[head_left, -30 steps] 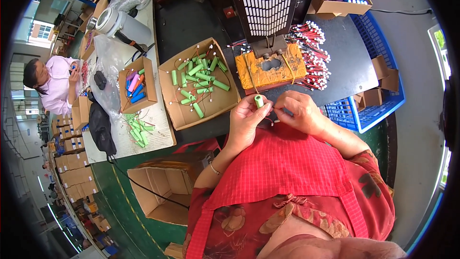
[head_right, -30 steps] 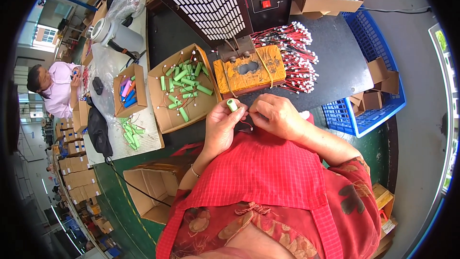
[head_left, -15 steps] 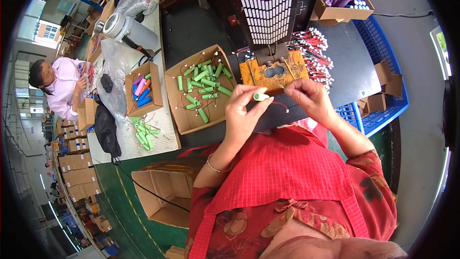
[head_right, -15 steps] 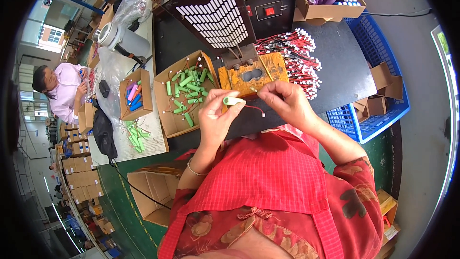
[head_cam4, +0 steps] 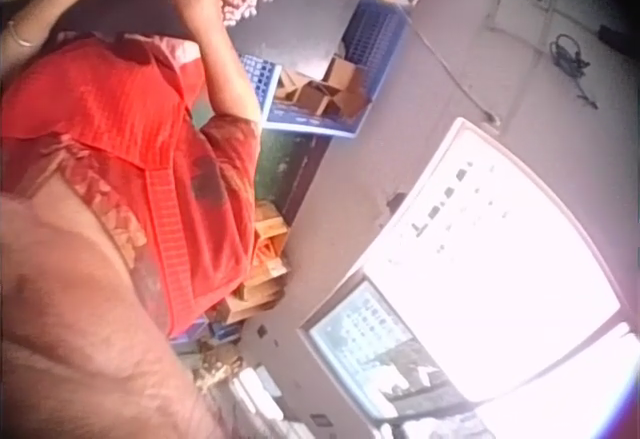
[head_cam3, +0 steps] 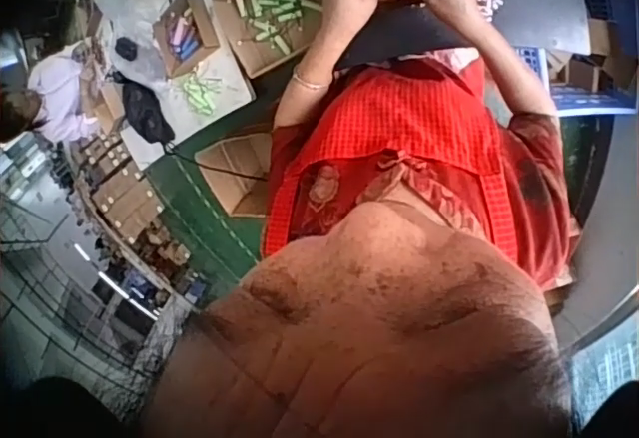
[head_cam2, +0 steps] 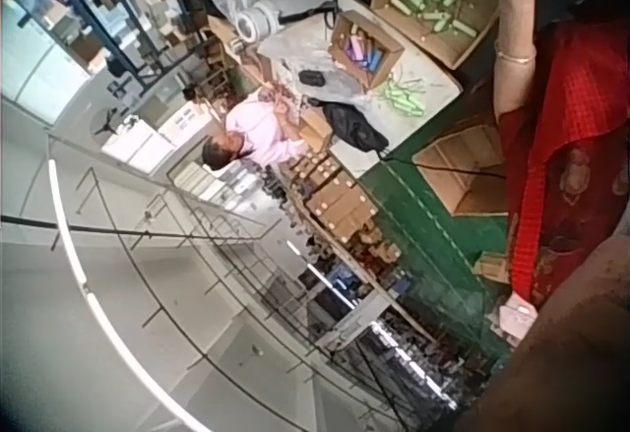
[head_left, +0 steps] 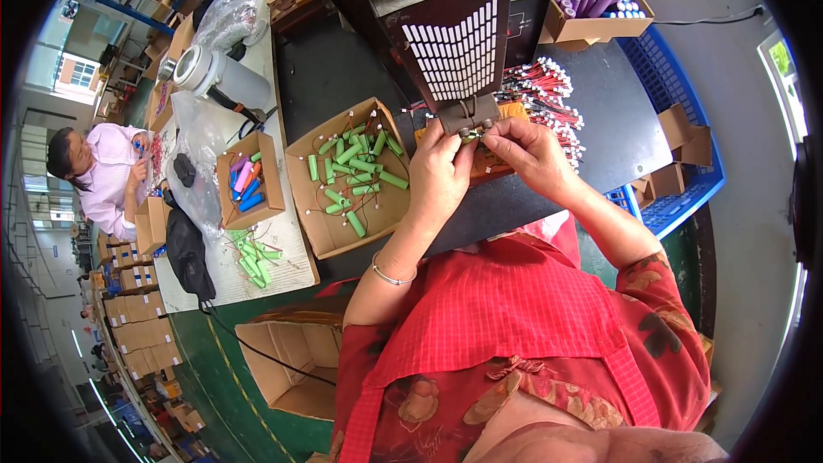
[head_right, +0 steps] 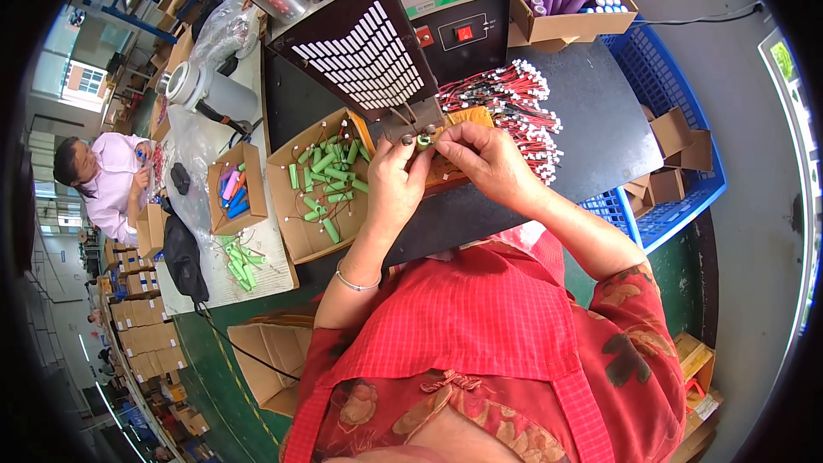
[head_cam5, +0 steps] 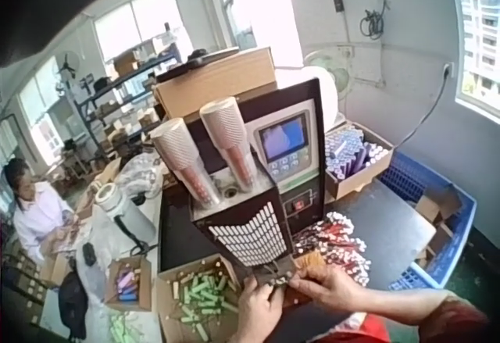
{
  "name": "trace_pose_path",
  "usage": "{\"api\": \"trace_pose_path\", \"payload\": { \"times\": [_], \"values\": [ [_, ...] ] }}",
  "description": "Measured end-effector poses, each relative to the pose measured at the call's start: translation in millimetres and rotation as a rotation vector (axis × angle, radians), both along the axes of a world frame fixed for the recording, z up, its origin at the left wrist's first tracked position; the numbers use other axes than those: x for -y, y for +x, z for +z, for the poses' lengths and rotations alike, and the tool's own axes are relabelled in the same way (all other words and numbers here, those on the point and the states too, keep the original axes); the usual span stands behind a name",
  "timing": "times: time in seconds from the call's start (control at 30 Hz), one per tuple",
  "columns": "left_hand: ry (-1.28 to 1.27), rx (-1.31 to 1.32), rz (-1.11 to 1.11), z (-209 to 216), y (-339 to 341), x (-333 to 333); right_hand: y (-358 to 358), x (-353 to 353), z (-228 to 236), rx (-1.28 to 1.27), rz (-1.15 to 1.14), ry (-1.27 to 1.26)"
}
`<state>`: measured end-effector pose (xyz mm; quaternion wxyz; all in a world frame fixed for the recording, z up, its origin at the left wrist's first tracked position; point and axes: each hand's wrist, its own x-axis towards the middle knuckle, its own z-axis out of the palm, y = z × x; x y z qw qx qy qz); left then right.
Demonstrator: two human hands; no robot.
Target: Spot weld battery cells together to create a battery pack using a specialized welding machine.
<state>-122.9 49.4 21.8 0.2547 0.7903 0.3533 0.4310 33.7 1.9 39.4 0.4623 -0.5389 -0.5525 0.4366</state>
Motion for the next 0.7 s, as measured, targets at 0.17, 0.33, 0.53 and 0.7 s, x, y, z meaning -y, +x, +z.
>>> {"api": "trace_pose_path", "payload": {
  "times": [0.17,0.33,0.53,0.7],
  "values": [
    [0.007,-0.011,0.007,0,1,-3,-2,-5,-3,0.027,-0.025,-0.015],
    [-0.036,-0.021,-0.012,0,-2,-7,-6,-6,3,0.086,-0.034,0.042],
    [-0.010,-0.021,-0.010,6,-10,-1,-11,-5,-9,0.032,-0.040,0.169],
    [-0.013,0.091,0.189,25,-59,10,-2,4,-15,0.000,-0.090,0.077]
  ]
}}
